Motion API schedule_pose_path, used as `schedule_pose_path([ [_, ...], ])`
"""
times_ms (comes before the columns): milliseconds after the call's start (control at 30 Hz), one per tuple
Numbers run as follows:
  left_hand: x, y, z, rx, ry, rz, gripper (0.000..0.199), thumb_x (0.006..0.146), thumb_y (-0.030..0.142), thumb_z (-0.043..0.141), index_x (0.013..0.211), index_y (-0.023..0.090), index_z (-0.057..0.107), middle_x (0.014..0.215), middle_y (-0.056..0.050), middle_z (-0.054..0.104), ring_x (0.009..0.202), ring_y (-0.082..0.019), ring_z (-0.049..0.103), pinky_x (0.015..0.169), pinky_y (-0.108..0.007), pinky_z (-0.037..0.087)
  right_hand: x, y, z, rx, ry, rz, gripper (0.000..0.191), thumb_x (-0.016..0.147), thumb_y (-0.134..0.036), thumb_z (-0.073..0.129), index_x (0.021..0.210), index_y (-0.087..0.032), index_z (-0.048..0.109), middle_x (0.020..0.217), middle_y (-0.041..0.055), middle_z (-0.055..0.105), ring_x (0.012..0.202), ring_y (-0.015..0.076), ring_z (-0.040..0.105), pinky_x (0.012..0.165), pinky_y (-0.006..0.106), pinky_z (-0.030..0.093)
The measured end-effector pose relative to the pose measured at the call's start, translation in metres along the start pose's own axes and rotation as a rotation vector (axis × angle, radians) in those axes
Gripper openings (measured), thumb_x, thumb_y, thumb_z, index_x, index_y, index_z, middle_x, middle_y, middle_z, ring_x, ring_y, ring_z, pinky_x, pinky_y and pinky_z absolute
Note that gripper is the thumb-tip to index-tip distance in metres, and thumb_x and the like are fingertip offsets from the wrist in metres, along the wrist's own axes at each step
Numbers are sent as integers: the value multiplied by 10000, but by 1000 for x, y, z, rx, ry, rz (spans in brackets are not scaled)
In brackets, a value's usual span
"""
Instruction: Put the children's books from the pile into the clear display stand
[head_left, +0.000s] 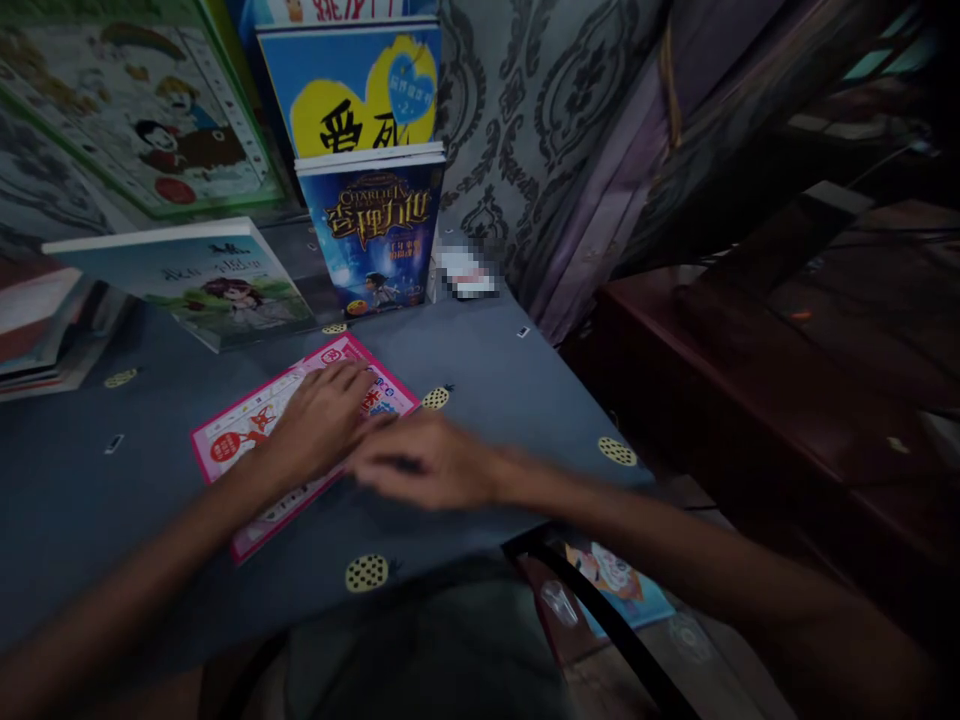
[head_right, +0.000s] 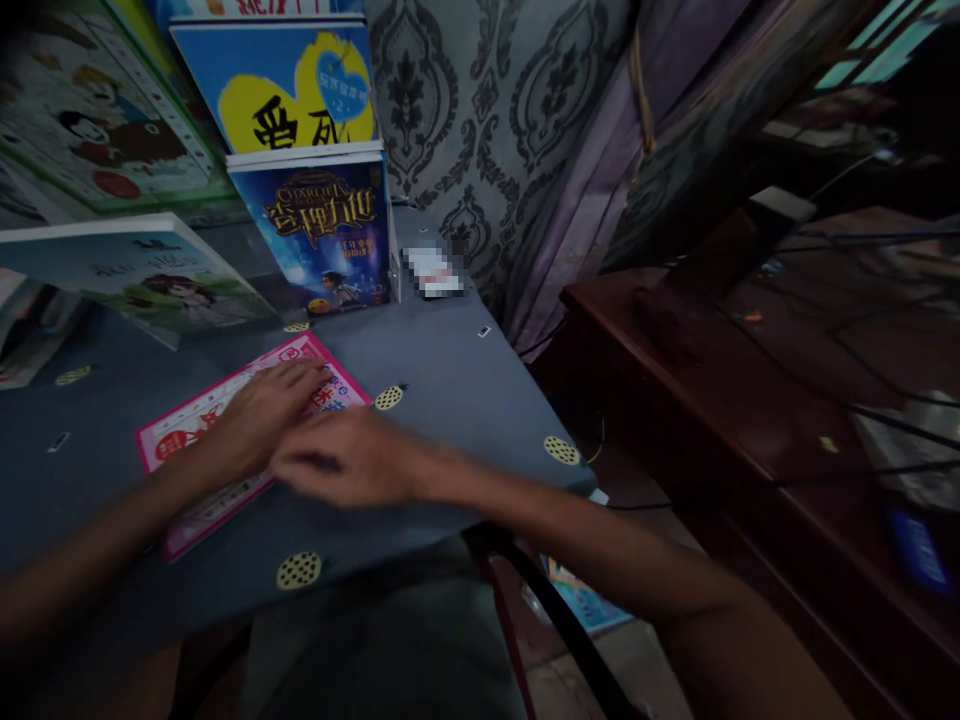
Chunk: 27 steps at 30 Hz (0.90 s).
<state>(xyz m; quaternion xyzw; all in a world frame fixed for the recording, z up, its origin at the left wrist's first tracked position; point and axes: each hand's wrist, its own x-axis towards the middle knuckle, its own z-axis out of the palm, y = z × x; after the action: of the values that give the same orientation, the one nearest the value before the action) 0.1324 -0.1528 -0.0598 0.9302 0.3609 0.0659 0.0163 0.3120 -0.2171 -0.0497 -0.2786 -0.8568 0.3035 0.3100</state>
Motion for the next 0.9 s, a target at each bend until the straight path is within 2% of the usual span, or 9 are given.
schedule_pose_path([
  [67,-3,11,3,49,23,2,453,980,503,507,1248,149,597,1345,-189,632,1276,-351,556,1055,-532,462,3,23,-20,240,273,139,306,1036,-342,463,899,-155,664,740,-1,712,671,104,670,670,228,531],
  [133,-4,20,4,110,49,-11,462,964,513,544,1222,135,612,1306,-200,641,1224,-359,579,1014,-531,486,8,47,-31,363,398,238,346,1024,-433,469,957,-160,671,750,4,723,688,119,683,695,249,537],
  [200,-4,26,5,163,71,-13,444,957,497,571,1192,126,628,1253,-199,655,1155,-353,605,952,-504,520,13,66,-34,392,455,263,392,999,-498,493,960,-162,691,758,15,743,739,139,697,777,282,541],
  [267,-5,29,6,202,88,2,395,961,462,576,1156,126,648,1190,-188,677,1093,-341,627,893,-475,546,16,78,-32,381,469,266,426,986,-531,500,954,-163,713,754,19,754,802,155,701,871,312,523],
  [367,-7,30,8,244,137,42,320,979,399,551,1092,126,675,1119,-183,706,1060,-325,649,872,-449,560,13,83,-29,374,436,256,446,992,-535,494,939,-162,734,753,22,759,849,162,695,949,324,487],
  [667,-7,32,14,286,285,116,343,1005,313,481,1074,67,711,1102,-215,748,1040,-323,708,856,-430,598,0,84,-36,395,378,323,588,980,-648,460,824,-157,745,709,32,743,752,152,683,846,301,513],
  [900,-8,32,14,267,248,72,360,1022,316,439,1092,103,720,1133,-199,755,1073,-318,712,866,-451,608,2,83,-36,384,356,302,638,954,-706,452,686,-185,703,712,36,750,776,156,689,870,314,521],
])
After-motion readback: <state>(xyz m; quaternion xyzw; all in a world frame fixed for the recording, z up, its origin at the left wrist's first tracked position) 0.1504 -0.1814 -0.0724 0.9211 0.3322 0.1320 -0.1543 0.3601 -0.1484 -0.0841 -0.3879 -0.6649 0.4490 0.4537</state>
